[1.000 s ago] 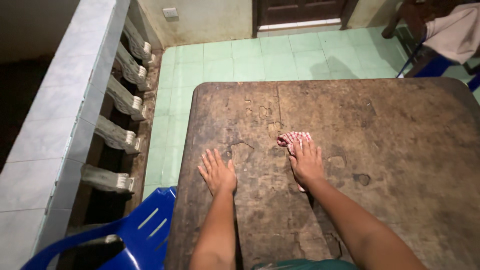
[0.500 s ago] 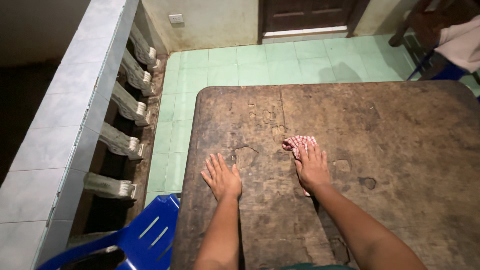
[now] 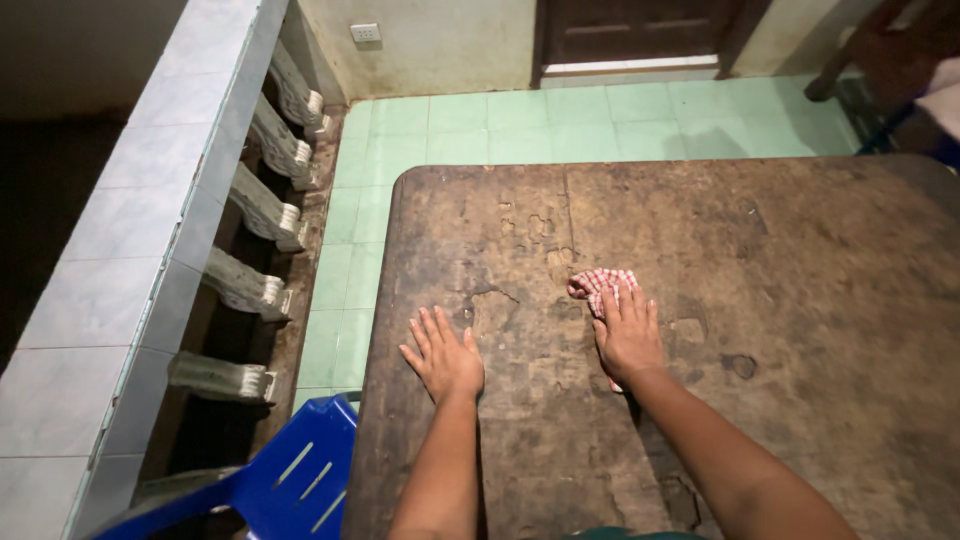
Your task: The person wipes a tiled balcony ledge and then a wooden table using a red-and-white checkered cloth. The person moves along the ledge and then shifts to the table, wiping its surface in broad strokes.
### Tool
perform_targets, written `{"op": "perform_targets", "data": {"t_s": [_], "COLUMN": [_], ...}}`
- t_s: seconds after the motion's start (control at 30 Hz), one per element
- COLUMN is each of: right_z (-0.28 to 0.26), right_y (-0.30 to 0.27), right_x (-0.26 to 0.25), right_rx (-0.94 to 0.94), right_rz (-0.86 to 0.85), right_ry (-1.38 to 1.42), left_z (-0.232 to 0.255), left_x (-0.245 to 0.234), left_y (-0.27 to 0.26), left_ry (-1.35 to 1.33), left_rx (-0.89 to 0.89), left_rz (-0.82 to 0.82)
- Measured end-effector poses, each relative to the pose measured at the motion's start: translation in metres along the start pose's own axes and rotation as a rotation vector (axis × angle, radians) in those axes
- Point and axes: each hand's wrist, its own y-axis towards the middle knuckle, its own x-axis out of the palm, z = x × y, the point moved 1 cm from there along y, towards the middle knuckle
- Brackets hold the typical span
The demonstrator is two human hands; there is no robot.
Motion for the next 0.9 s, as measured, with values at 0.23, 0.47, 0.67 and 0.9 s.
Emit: {"op": "perform_targets", "data": {"t_s": [0.23, 0.47, 0.67, 0.9], "right_z": [0.003, -0.002, 0.001, 0.002], "right_y": [-0.003, 0.0, -0.004, -0.001], "right_x": [0.0, -0.005, 0.001, -0.009], "right_rx": [-0.014, 0.011, 0.001, -0.018], "right_rz": [-0.001, -0.015, -0.016, -0.009], "right_ry": [0.002, 0.002, 0.022, 0.053], "left_z": [0.0, 0.001, 0.0, 0.005], "left_x": [0.0, -0.005, -0.001, -0.01], "left_y": [-0.004, -0.001, -0.003, -0.008], "left_ry": [0.005, 0.024, 0.031, 0.048], "left_rx": [0.002, -0.012, -0.029, -0.06], "left_rz": [0.032, -0.021, -0.021, -0.024]}}
